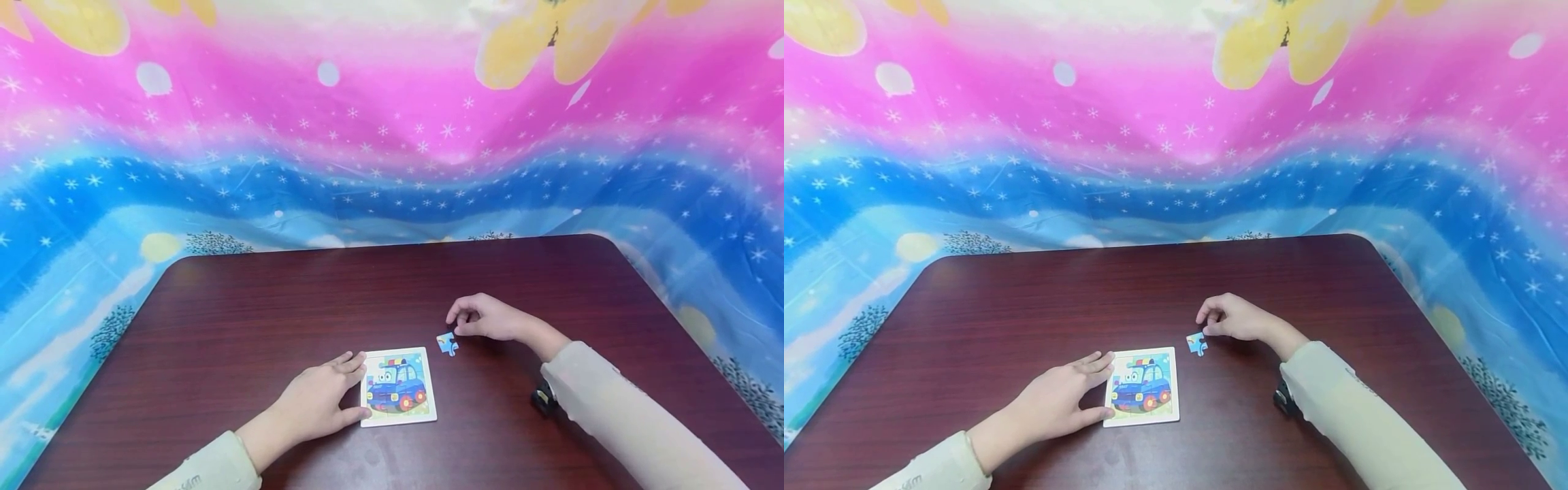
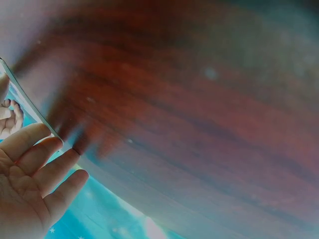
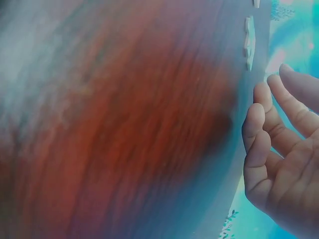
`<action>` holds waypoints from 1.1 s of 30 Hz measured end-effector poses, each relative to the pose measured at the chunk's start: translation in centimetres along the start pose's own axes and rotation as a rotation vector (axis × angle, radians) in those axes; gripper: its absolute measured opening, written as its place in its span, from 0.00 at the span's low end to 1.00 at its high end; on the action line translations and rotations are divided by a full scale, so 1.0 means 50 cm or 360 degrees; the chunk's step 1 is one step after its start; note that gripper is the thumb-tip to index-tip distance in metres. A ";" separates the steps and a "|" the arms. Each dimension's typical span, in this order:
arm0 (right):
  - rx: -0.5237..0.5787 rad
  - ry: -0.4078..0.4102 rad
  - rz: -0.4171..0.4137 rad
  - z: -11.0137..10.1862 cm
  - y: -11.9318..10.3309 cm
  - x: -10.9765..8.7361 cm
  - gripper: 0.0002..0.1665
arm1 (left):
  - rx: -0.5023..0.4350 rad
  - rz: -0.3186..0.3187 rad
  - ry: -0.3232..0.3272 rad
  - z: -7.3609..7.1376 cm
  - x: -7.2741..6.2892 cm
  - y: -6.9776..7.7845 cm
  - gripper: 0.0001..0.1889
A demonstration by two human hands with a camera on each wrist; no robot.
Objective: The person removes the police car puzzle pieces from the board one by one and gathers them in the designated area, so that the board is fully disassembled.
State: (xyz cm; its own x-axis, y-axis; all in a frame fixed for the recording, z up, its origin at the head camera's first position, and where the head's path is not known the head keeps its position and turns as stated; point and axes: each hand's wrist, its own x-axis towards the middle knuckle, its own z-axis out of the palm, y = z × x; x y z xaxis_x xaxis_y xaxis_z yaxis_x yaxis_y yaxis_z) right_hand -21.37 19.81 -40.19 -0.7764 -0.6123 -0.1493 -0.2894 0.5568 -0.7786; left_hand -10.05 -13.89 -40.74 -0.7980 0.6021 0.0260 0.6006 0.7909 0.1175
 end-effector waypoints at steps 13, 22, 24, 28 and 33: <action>-0.0012 -0.0099 -0.0179 0.037 -0.060 0.036 0.11 | 0.0005 -0.0028 -0.0022 0.006 0.002 -0.002 0.36; -0.0045 -0.0198 -0.0213 0.081 -0.109 0.070 0.10 | -0.0011 -0.0029 -0.0032 0.005 0.003 -0.002 0.36; -0.0073 -0.0236 -0.0216 0.091 -0.117 0.076 0.10 | -0.0013 -0.0028 -0.0033 0.006 0.004 -0.003 0.36; -0.0168 -0.0312 -0.0249 0.110 -0.128 0.086 0.11 | -0.0010 -0.0023 -0.0028 0.006 0.004 -0.004 0.36; -0.0325 -0.0386 -0.0264 0.130 -0.129 0.096 0.13 | -0.0008 -0.0015 -0.0022 0.005 0.003 -0.004 0.36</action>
State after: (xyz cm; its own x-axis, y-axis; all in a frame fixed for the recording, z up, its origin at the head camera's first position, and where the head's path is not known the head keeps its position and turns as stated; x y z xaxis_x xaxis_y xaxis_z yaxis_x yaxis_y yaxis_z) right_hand -19.58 9.64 -39.84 -0.5611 -0.8055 -0.1906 -0.5252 0.5244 -0.6702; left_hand -10.27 -13.96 -41.02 -0.8027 0.5963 0.0110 0.5929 0.7958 0.1228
